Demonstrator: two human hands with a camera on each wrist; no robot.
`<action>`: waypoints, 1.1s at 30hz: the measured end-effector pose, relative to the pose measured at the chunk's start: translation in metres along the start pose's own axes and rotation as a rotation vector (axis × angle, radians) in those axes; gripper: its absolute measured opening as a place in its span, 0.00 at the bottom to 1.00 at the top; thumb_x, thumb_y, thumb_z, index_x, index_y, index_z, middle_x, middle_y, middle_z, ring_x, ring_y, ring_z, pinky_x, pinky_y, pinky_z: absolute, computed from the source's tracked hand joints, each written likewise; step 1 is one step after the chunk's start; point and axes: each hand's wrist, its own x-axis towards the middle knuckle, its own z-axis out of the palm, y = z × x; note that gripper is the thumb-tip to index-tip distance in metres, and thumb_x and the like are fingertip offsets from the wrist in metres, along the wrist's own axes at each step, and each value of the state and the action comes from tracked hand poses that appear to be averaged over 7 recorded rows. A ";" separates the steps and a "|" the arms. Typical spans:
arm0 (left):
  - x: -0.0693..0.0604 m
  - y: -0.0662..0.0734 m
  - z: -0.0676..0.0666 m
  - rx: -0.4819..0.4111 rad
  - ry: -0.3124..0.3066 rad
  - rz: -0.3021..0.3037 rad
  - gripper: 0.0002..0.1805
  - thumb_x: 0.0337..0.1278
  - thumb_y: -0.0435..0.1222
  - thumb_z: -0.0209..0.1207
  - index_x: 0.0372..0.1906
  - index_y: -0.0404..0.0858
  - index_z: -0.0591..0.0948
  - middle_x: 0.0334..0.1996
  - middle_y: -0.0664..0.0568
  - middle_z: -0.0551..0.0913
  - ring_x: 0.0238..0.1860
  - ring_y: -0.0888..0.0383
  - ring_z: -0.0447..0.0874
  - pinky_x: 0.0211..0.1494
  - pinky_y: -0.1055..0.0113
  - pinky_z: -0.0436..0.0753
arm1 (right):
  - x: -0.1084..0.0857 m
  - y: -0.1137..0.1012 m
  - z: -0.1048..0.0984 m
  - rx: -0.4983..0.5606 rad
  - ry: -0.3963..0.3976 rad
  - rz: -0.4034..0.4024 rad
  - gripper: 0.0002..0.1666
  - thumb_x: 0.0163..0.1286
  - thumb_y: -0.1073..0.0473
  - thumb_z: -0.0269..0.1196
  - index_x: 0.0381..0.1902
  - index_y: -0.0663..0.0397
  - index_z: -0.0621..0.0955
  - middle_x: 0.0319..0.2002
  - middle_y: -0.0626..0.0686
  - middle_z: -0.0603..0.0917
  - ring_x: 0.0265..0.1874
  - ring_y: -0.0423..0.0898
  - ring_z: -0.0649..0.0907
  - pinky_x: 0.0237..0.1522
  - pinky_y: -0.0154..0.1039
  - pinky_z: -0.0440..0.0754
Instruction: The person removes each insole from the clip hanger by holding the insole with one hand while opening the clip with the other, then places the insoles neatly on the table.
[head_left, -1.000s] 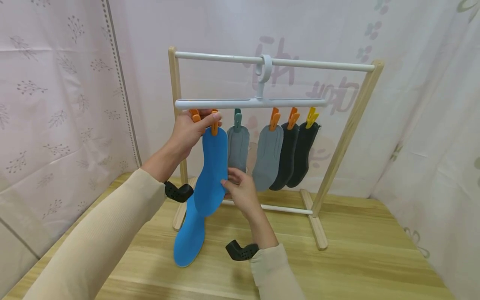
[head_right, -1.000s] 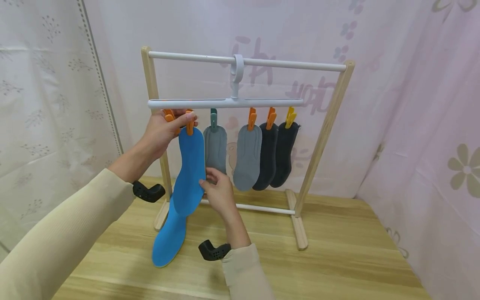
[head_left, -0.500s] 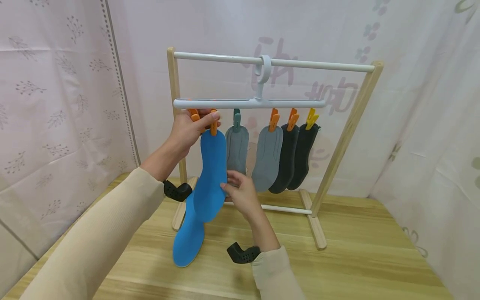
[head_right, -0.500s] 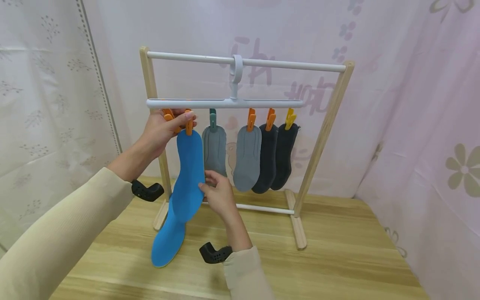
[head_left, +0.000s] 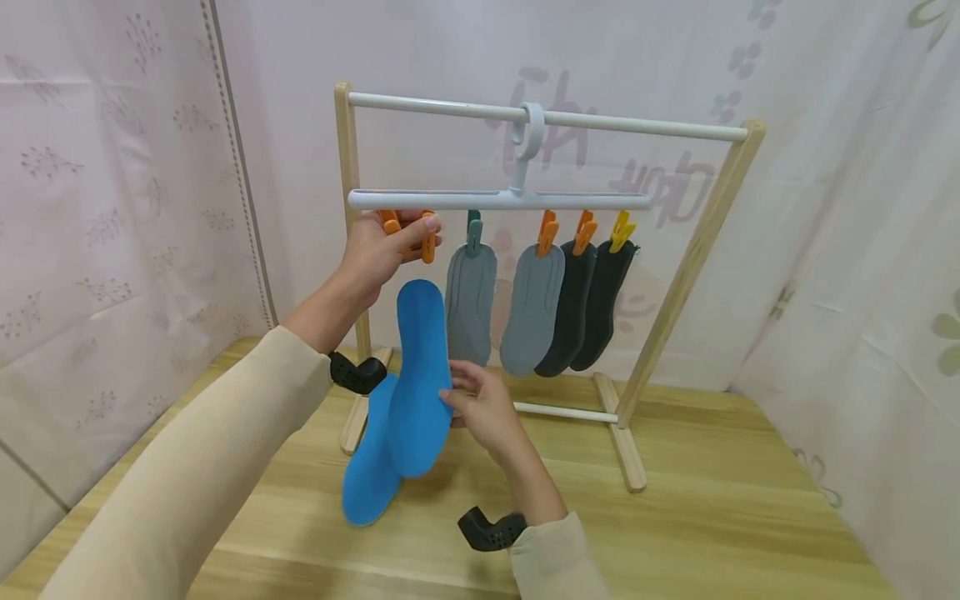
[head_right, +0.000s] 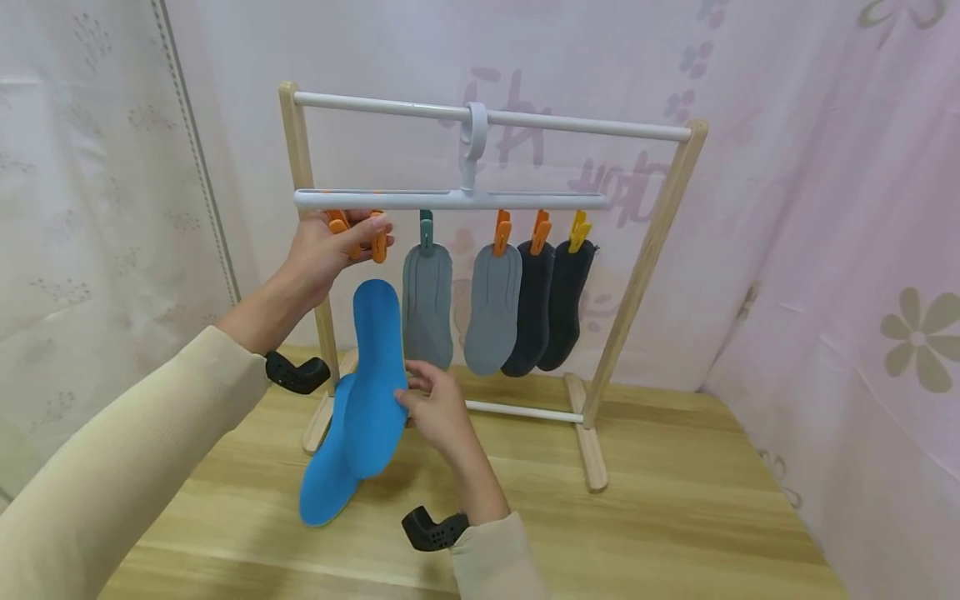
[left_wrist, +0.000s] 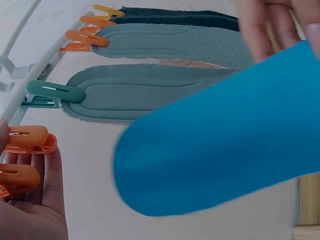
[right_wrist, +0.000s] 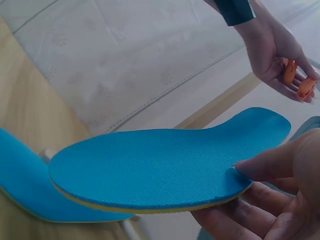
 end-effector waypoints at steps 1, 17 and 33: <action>0.000 0.001 0.000 0.000 0.000 -0.002 0.16 0.68 0.41 0.62 0.56 0.40 0.78 0.47 0.50 0.84 0.50 0.53 0.90 0.61 0.56 0.86 | -0.002 0.001 0.001 0.003 -0.005 0.008 0.29 0.74 0.65 0.59 0.72 0.53 0.71 0.60 0.64 0.81 0.53 0.58 0.87 0.48 0.47 0.89; 0.003 0.000 -0.001 -0.006 -0.011 -0.025 0.16 0.68 0.40 0.63 0.55 0.40 0.77 0.46 0.51 0.81 0.50 0.52 0.90 0.60 0.56 0.86 | -0.005 0.028 0.008 0.013 -0.046 0.112 0.29 0.72 0.67 0.60 0.70 0.62 0.71 0.56 0.67 0.84 0.44 0.54 0.90 0.40 0.50 0.91; 0.001 0.001 -0.001 0.004 -0.013 -0.016 0.17 0.68 0.40 0.63 0.56 0.38 0.77 0.45 0.51 0.82 0.47 0.55 0.90 0.59 0.58 0.87 | -0.004 0.047 0.007 -0.029 -0.057 0.183 0.28 0.72 0.69 0.60 0.69 0.64 0.71 0.49 0.64 0.87 0.37 0.47 0.90 0.35 0.46 0.90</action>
